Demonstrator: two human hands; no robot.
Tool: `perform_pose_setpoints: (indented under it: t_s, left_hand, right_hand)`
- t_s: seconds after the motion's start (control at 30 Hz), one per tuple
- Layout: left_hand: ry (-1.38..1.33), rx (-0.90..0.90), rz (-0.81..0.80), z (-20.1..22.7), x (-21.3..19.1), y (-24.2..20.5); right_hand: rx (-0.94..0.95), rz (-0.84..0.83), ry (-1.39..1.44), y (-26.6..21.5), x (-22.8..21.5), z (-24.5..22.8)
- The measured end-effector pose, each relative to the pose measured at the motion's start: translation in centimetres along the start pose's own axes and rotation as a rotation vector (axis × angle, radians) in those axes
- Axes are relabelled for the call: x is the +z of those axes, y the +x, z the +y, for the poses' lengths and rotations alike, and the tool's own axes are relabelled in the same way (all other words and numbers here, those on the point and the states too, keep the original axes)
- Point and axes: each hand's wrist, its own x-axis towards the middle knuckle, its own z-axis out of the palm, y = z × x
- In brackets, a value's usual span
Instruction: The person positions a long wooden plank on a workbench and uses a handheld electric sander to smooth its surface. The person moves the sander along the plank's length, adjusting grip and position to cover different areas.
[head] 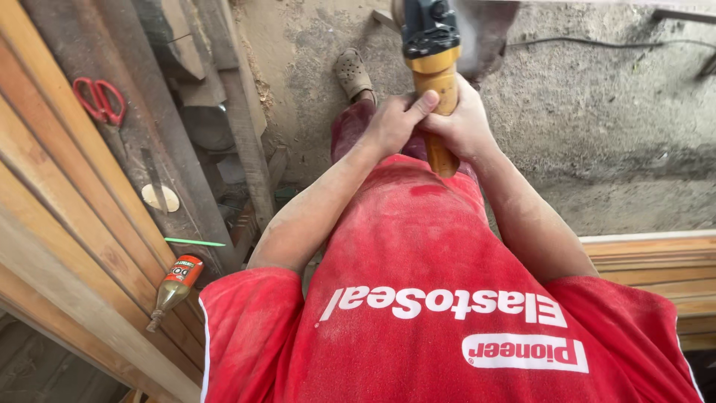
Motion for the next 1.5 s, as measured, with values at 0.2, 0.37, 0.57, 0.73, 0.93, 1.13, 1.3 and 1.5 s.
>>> perform_pose_setpoints:
  t_s: [0.2, 0.37, 0.57, 0.73, 0.93, 1.13, 1.3, 1.5]
  left_hand:
    - [0.199, -0.068, -0.026, 0.2, 8.5, 4.6]
    - [0.100, -0.033, -0.077, -0.3, 15.5, 8.3]
    - [0.320, -0.107, -0.082, -1.3, 24.3, 13.4]
    - [0.364, -0.187, -0.049, -1.0, 25.7, 13.9]
    - [0.193, -0.014, 0.152, -1.3, 15.7, 6.3]
    - [0.050, -0.045, 0.274, -0.6, 2.1, -0.4]
    - [-0.419, 0.030, 0.302, -0.4, -6.4, -4.6]
    - [-0.477, 0.067, 0.392, 0.3, -13.4, -6.9]
  right_hand:
    - [-0.032, 0.081, 0.162, -3.0, -8.5, 1.7]
    - [-0.038, 0.148, 0.162, -4.7, -16.0, 3.8]
    - [-0.035, 0.206, 0.244, -7.2, -24.7, 6.5]
    - [-0.019, 0.203, 0.241, -7.6, -25.1, 6.6]
    - [-0.020, -0.028, 0.077, -4.2, -15.2, 3.7]
    - [-0.014, -0.248, -0.046, 2.1, -1.5, -0.9]
    - [-0.012, -0.412, -0.108, 6.4, 7.9, -4.2]
    - [-0.012, -0.395, -0.375, 10.3, 14.3, -6.0]
